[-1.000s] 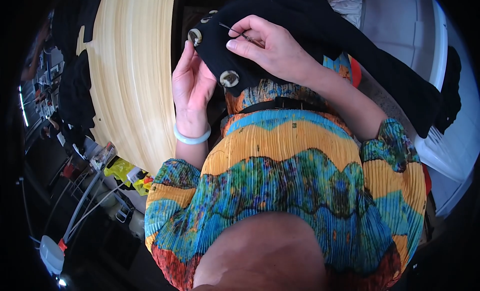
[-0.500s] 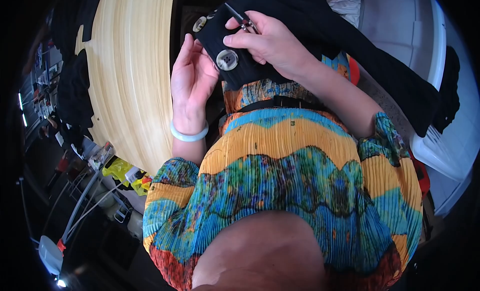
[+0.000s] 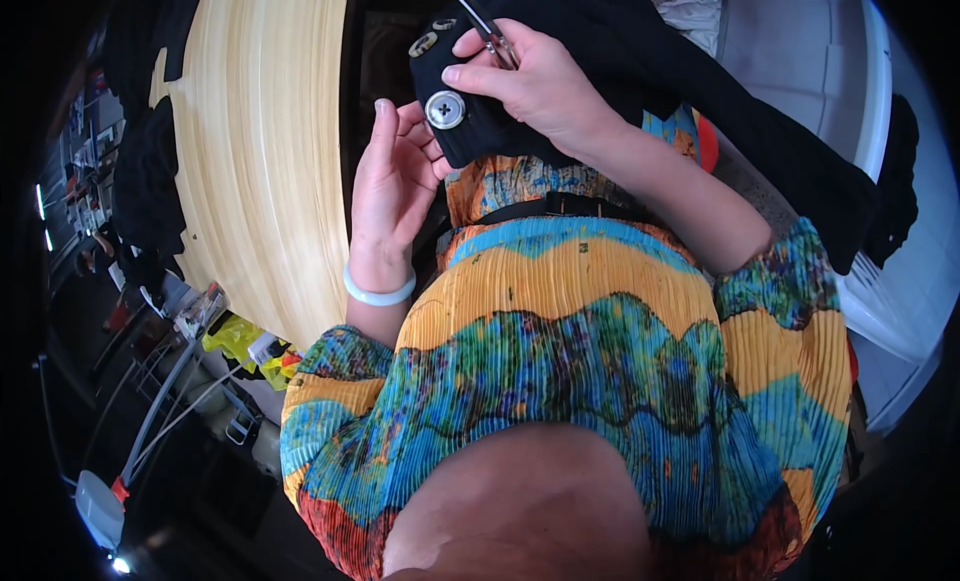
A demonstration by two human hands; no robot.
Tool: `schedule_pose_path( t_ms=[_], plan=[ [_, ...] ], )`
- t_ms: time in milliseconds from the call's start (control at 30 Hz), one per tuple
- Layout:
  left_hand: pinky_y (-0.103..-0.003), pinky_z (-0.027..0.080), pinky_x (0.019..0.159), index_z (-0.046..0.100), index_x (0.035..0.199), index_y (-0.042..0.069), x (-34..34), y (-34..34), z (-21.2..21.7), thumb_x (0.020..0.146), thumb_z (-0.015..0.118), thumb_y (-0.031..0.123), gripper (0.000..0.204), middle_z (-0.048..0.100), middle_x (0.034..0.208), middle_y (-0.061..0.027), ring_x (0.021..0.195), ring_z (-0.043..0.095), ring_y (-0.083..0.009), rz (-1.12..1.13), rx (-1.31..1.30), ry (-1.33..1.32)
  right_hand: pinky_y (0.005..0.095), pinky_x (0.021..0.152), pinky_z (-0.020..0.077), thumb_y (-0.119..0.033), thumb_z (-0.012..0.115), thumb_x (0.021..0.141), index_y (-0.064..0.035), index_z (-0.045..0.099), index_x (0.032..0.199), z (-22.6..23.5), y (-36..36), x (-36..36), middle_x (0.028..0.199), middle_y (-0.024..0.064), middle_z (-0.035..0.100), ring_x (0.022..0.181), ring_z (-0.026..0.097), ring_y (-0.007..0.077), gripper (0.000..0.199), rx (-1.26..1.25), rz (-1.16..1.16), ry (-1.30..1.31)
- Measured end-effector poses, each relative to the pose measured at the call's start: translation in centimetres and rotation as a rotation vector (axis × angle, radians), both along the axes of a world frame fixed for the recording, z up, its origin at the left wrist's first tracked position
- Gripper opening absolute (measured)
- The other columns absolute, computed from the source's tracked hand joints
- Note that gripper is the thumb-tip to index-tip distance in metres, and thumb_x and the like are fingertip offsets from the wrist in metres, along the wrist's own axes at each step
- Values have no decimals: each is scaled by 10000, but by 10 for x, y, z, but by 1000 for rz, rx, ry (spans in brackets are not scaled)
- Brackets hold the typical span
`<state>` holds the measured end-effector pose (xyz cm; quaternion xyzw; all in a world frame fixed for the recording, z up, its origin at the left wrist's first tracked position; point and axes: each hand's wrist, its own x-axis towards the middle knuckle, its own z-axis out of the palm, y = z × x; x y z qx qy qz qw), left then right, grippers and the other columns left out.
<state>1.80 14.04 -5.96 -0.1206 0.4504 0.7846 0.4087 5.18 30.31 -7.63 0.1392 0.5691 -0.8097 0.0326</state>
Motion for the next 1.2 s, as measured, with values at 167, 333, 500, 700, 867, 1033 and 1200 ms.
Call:
schedule_pose_path(
  t_ms=[167,333,500,700,867,1033,1200],
  plan=[
    [-245,504,681,536,892,4,-4,1,-1,878,465,178,188,598,823,-78,714,592,-127,-50,65,-48,132,398,249,-144,592,796,-68,525,941,-11,-5,-2,617,-57,472,451,344,-11,176,85,-8,115],
    [-240,501,688,542,918,1,-5,2,0,876,468,175,194,607,845,-84,723,592,-124,35,63,-68,137,484,331,-194,577,817,-39,526,940,3,11,6,754,-20,563,540,417,-3,204,54,1,13],
    [-246,503,675,537,918,8,-6,5,-3,873,475,181,189,601,862,-88,724,591,-129,75,105,-92,166,556,395,-177,662,733,-32,507,967,11,6,22,793,7,566,602,483,44,316,487,44,235],
    [-239,505,662,531,893,7,-4,11,-6,866,485,152,154,597,847,-86,722,592,-130,59,51,-123,265,654,481,-102,627,734,-40,497,952,2,3,20,794,89,596,724,613,195,261,689,14,318],
    [-229,501,658,532,897,5,-7,-3,-16,865,473,118,131,599,860,-85,726,594,-131,-40,124,-103,259,649,481,-67,595,750,-33,490,945,4,7,18,788,97,597,729,613,205,224,659,43,334],
    [-281,486,747,494,1038,-8,-6,-3,-13,871,439,89,201,580,952,-94,834,580,-161,-150,273,-127,253,627,476,-47,583,756,-32,495,934,12,13,12,776,86,592,711,608,200,199,723,-11,445],
    [-326,462,809,439,1128,-10,-3,5,-3,872,431,84,273,541,1055,-120,947,543,-191,-50,334,-25,183,569,424,-106,634,746,-32,547,946,23,22,10,724,24,560,643,533,58,231,628,-86,426]
  ],
)
